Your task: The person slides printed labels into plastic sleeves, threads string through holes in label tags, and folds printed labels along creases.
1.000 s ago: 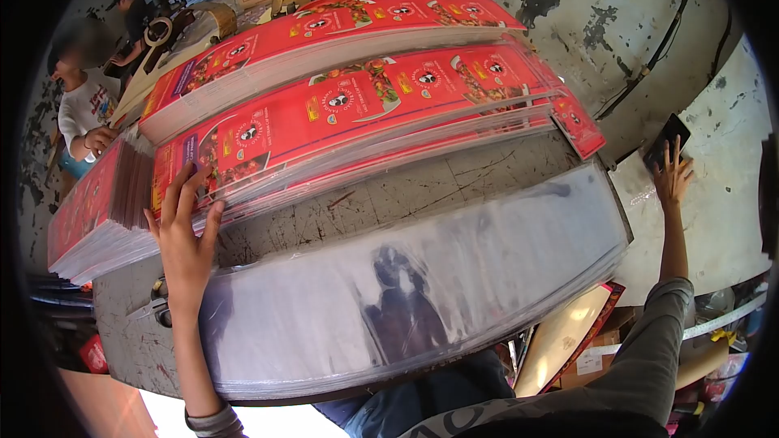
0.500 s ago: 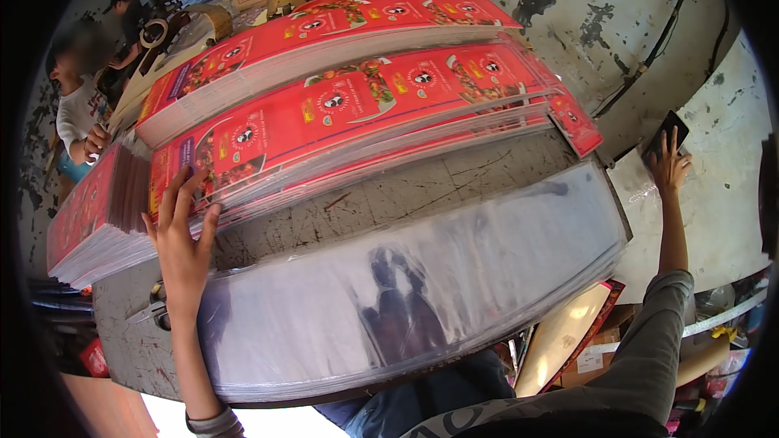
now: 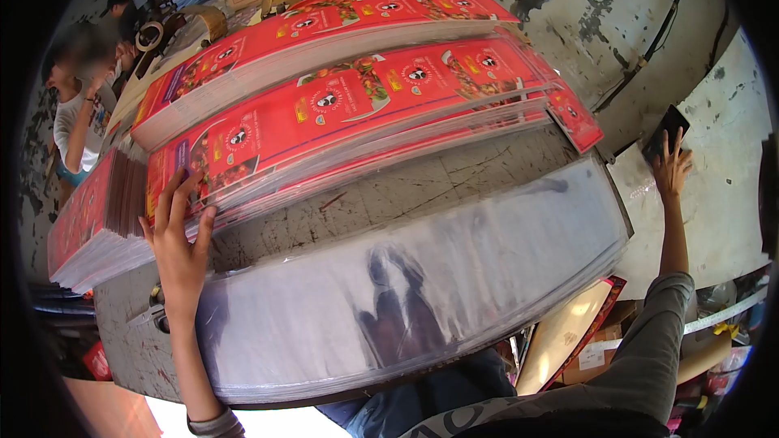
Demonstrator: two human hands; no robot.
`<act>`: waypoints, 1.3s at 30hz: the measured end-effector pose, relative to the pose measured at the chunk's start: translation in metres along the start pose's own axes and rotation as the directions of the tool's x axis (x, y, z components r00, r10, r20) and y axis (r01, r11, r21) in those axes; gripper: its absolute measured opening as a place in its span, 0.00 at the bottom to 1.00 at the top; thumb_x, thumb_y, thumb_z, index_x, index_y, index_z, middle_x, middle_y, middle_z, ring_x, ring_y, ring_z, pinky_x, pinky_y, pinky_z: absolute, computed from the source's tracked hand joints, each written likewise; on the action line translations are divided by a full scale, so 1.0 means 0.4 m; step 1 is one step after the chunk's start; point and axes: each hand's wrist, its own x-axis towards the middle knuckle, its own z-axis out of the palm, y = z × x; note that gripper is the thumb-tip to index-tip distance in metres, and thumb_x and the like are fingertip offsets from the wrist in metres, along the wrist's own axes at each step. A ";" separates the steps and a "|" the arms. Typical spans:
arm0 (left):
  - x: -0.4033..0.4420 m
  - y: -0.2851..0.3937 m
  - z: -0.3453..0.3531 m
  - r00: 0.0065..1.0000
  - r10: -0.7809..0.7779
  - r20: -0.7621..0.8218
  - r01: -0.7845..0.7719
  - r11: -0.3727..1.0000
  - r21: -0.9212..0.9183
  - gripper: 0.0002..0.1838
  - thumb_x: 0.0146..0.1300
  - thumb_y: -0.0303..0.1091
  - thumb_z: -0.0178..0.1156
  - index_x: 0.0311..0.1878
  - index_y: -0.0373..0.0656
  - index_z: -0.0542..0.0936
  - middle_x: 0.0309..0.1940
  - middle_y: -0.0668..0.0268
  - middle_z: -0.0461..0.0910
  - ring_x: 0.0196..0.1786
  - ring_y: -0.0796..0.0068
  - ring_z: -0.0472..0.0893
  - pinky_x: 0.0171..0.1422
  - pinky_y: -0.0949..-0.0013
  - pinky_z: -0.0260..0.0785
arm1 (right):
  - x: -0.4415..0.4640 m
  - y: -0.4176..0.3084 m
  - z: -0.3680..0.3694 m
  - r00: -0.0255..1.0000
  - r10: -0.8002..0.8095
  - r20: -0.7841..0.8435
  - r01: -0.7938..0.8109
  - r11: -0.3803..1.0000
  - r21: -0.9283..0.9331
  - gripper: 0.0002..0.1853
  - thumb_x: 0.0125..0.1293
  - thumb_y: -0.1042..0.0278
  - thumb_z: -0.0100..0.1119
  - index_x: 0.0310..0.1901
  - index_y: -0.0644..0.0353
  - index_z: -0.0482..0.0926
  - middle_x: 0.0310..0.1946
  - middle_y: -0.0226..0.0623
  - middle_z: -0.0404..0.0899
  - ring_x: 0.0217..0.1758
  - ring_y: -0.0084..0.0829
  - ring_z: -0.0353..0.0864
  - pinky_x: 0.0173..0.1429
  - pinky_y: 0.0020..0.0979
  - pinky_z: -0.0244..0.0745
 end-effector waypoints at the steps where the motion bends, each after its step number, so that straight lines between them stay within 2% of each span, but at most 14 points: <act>1: 0.001 -0.001 0.000 1.000 0.003 0.000 -0.003 1.000 0.000 0.21 0.60 0.45 0.52 0.56 0.54 0.69 0.59 0.66 0.65 0.62 0.62 0.64 0.65 0.37 0.35 | 0.001 -0.002 -0.001 1.000 0.002 0.013 -0.002 1.000 0.002 0.37 0.55 0.57 0.54 0.66 0.36 0.48 0.70 0.30 0.33 0.59 0.60 0.56 0.53 0.59 0.62; 4: 0.001 -0.004 0.005 1.000 0.019 -0.018 -0.019 1.000 0.002 0.20 0.60 0.44 0.52 0.56 0.53 0.69 0.58 0.66 0.65 0.61 0.62 0.65 0.65 0.37 0.35 | 0.000 -0.005 -0.002 0.999 0.009 0.039 -0.009 1.000 0.012 0.38 0.55 0.59 0.54 0.66 0.35 0.48 0.70 0.29 0.32 0.60 0.61 0.55 0.52 0.60 0.63; 6: 0.000 -0.006 0.007 0.999 0.016 -0.029 -0.015 0.999 0.044 0.20 0.61 0.39 0.52 0.58 0.53 0.68 0.59 0.65 0.65 0.57 0.62 0.70 0.65 0.43 0.41 | -0.002 -0.007 -0.004 0.999 0.013 0.049 -0.014 1.000 0.022 0.37 0.56 0.60 0.53 0.66 0.35 0.47 0.70 0.28 0.31 0.61 0.61 0.54 0.52 0.61 0.63; 9: 0.000 0.001 0.001 0.999 0.022 -0.025 -0.021 0.999 0.028 0.20 0.61 0.39 0.52 0.58 0.53 0.68 0.59 0.65 0.65 0.58 0.61 0.68 0.65 0.43 0.41 | -0.001 -0.014 -0.029 0.997 0.009 0.080 -0.011 1.000 0.025 0.37 0.56 0.63 0.52 0.66 0.34 0.48 0.70 0.28 0.32 0.61 0.64 0.52 0.52 0.62 0.63; 12: 0.001 0.006 -0.004 0.999 0.035 -0.015 -0.034 0.999 0.021 0.20 0.61 0.39 0.51 0.58 0.53 0.68 0.59 0.65 0.65 0.60 0.61 0.67 0.65 0.43 0.40 | 0.015 -0.022 -0.065 0.980 0.027 0.196 -0.042 0.997 0.070 0.36 0.55 0.65 0.51 0.65 0.32 0.49 0.70 0.26 0.33 0.60 0.68 0.51 0.48 0.62 0.68; 14: 0.001 0.007 -0.005 1.000 0.026 -0.006 -0.026 0.999 0.024 0.20 0.61 0.39 0.51 0.58 0.52 0.68 0.59 0.65 0.65 0.60 0.61 0.66 0.65 0.43 0.40 | 0.032 -0.022 -0.040 0.987 0.030 0.157 -0.055 0.986 0.160 0.35 0.54 0.65 0.50 0.64 0.31 0.51 0.69 0.25 0.34 0.56 0.73 0.55 0.43 0.60 0.72; 17: 0.000 0.005 -0.003 1.000 0.027 -0.011 -0.027 0.999 0.031 0.20 0.61 0.39 0.52 0.58 0.52 0.68 0.59 0.65 0.65 0.60 0.61 0.66 0.65 0.43 0.40 | 0.052 -0.023 -0.023 0.984 0.026 0.175 -0.030 0.999 0.018 0.34 0.54 0.64 0.50 0.63 0.30 0.53 0.69 0.25 0.36 0.52 0.76 0.59 0.42 0.59 0.74; 20: -0.002 -0.005 0.004 1.000 0.023 -0.019 -0.022 1.000 0.022 0.20 0.61 0.41 0.52 0.57 0.53 0.68 0.59 0.66 0.65 0.61 0.62 0.66 0.65 0.40 0.38 | 0.049 -0.033 -0.057 0.983 0.031 0.183 -0.046 0.996 0.079 0.34 0.55 0.64 0.49 0.64 0.31 0.52 0.69 0.27 0.36 0.50 0.77 0.61 0.43 0.56 0.75; 26: 0.000 -0.006 0.003 1.000 0.009 0.003 -0.009 1.000 0.013 0.21 0.60 0.44 0.52 0.57 0.53 0.68 0.59 0.66 0.64 0.62 0.62 0.64 0.65 0.38 0.35 | 0.013 -0.014 -0.019 0.996 -0.026 0.090 0.016 0.993 0.116 0.35 0.55 0.67 0.49 0.65 0.32 0.51 0.69 0.29 0.36 0.56 0.74 0.56 0.41 0.47 0.78; 31: -0.002 -0.010 0.008 0.999 0.029 -0.016 -0.029 0.999 0.020 0.21 0.61 0.45 0.51 0.57 0.54 0.68 0.59 0.66 0.64 0.62 0.62 0.64 0.65 0.38 0.35 | 0.004 -0.007 -0.017 0.998 -0.048 0.032 0.042 0.985 0.168 0.37 0.53 0.70 0.49 0.65 0.32 0.50 0.69 0.30 0.37 0.57 0.74 0.53 0.40 0.47 0.79; 33: -0.002 -0.010 0.009 0.998 0.049 -0.048 -0.047 0.998 0.052 0.20 0.61 0.39 0.52 0.58 0.52 0.68 0.59 0.67 0.66 0.59 0.63 0.68 0.65 0.43 0.41 | 0.008 -0.011 -0.026 0.998 -0.047 0.032 0.041 0.986 0.164 0.38 0.53 0.71 0.50 0.65 0.32 0.50 0.69 0.30 0.37 0.56 0.74 0.53 0.40 0.47 0.79; 36: -0.002 -0.007 0.008 0.998 0.040 -0.043 -0.037 0.997 0.060 0.21 0.61 0.39 0.52 0.58 0.53 0.68 0.59 0.67 0.65 0.59 0.63 0.68 0.65 0.43 0.41 | 0.022 -0.027 -0.053 0.995 -0.002 0.103 -0.013 0.990 0.144 0.39 0.51 0.72 0.50 0.65 0.31 0.49 0.69 0.30 0.37 0.57 0.75 0.52 0.39 0.46 0.80; 38: -0.003 -0.007 0.008 0.998 0.040 -0.043 -0.037 0.997 0.061 0.20 0.61 0.39 0.52 0.58 0.52 0.68 0.59 0.67 0.65 0.59 0.63 0.68 0.64 0.43 0.41 | 0.028 -0.035 -0.083 0.978 0.021 0.210 -0.051 0.989 0.136 0.39 0.51 0.72 0.50 0.65 0.33 0.49 0.69 0.31 0.37 0.56 0.68 0.60 0.46 0.51 0.75; 39: -0.002 -0.007 0.008 0.998 0.040 -0.043 -0.037 0.997 0.060 0.20 0.61 0.40 0.52 0.58 0.52 0.68 0.59 0.67 0.65 0.59 0.63 0.68 0.64 0.42 0.41 | 0.031 -0.030 -0.057 0.977 0.022 0.210 -0.051 0.989 0.135 0.39 0.51 0.72 0.50 0.65 0.33 0.49 0.69 0.31 0.37 0.56 0.68 0.60 0.46 0.51 0.75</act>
